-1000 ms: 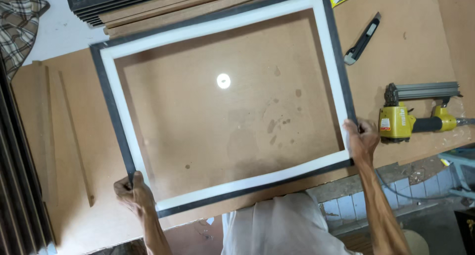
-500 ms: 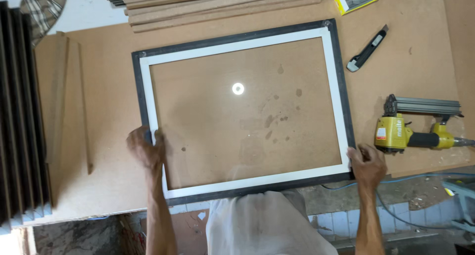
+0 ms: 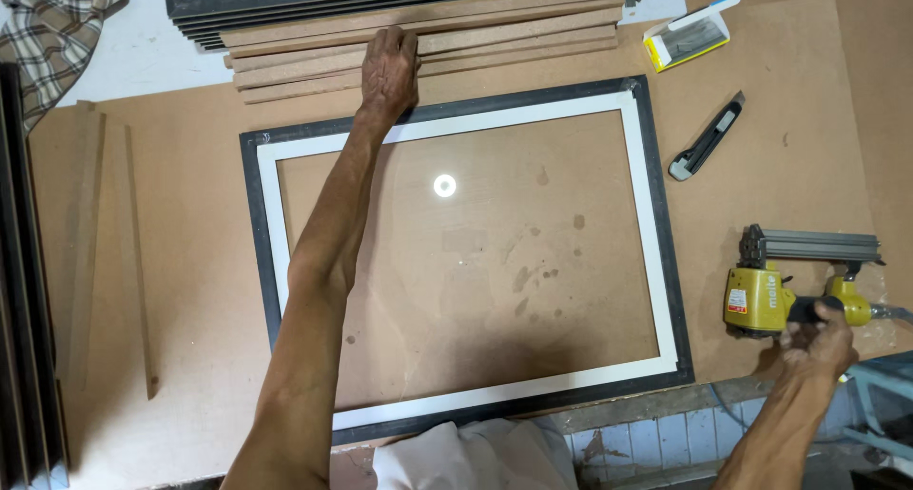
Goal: The person assembles multiple rectangular frames by attaching thin wooden strips to a mesh-covered frame using a pneumatic nail gun. They repeatedly pick up frames, align the strips, and drive nails along the edges before stacking the completed units.
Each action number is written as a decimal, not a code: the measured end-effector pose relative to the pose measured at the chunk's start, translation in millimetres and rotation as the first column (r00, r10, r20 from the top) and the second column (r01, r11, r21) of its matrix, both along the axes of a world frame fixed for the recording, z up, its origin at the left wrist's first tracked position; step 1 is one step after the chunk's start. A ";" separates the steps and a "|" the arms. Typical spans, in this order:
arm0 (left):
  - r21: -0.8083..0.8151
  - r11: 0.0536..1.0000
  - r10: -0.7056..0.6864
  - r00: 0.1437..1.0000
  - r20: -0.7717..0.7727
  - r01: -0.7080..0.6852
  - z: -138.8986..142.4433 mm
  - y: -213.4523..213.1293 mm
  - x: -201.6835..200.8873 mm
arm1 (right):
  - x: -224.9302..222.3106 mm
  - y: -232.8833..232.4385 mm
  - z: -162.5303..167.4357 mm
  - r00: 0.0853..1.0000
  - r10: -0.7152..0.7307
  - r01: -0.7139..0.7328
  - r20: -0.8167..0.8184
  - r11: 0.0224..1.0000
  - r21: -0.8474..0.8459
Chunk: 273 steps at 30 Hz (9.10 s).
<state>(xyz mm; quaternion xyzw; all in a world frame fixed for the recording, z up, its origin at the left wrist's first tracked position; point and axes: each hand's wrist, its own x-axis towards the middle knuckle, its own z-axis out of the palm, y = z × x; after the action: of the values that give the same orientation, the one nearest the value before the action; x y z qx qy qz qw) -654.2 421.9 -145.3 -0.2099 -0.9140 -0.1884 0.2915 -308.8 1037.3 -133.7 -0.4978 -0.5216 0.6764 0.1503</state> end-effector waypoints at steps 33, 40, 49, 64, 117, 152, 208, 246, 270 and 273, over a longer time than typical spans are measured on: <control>0.014 0.986 -0.166 0.961 0.219 0.167 -78.2 32.5 70.6 | -17.2 -25.6 -24.2 0.805 0.226 -0.080 -0.549 0.958 0.276; 0.161 0.952 -0.288 0.941 0.178 0.261 -65.7 96.9 52.2 | -19.7 -29.1 -27.7 0.770 0.304 -0.103 -0.560 0.927 0.360; 0.310 0.927 -0.285 0.934 0.213 0.212 -67.3 81.7 56.7 | -27.5 -39.2 -24.9 0.739 0.314 -0.058 -0.597 0.911 0.407; 0.376 0.914 -0.264 0.926 0.270 0.151 -72.7 79.1 53.0 | -180.0 -200.3 -14.6 0.647 0.494 -0.406 -0.582 0.868 0.285; 0.313 0.946 -0.158 0.963 0.219 0.084 -116.4 3.8 55.8 | -194.7 -401.1 -14.3 0.639 0.539 -0.481 -0.548 0.837 0.262; 0.248 0.963 -0.165 0.958 0.235 0.105 -96.1 -204.8 94.8 | -159.0 -627.8 -10.8 0.609 0.601 -0.519 -0.518 0.796 0.313; 0.161 0.396 0.844 0.427 0.324 -0.904 -27.5 -101.1 400.3 | -193.0 -582.4 -11.5 0.006 0.863 -0.798 -0.505 0.308 0.518; 0.314 0.366 0.793 0.470 0.386 -0.876 -66.3 -121.2 373.5 | -302.8 -604.1 -27.2 -0.722 0.646 -0.643 -0.247 -0.495 0.584; 0.314 0.396 0.775 0.498 0.389 -0.863 -82.6 -126.8 377.3 | -177.7 -593.3 -13.6 -0.754 0.588 -0.643 -0.293 -0.569 0.513; 0.320 0.397 0.777 0.501 0.382 -0.860 -85.1 -125.7 379.1 | -179.2 -588.3 -17.9 -0.734 0.610 -0.669 -0.297 -0.578 0.467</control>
<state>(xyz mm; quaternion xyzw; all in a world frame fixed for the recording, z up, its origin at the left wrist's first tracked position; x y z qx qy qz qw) -275.1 296.1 -230.4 0.3623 -0.8424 -0.2536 0.3078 -488.0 449.1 -151.6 0.4674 -0.5517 0.5460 -0.4231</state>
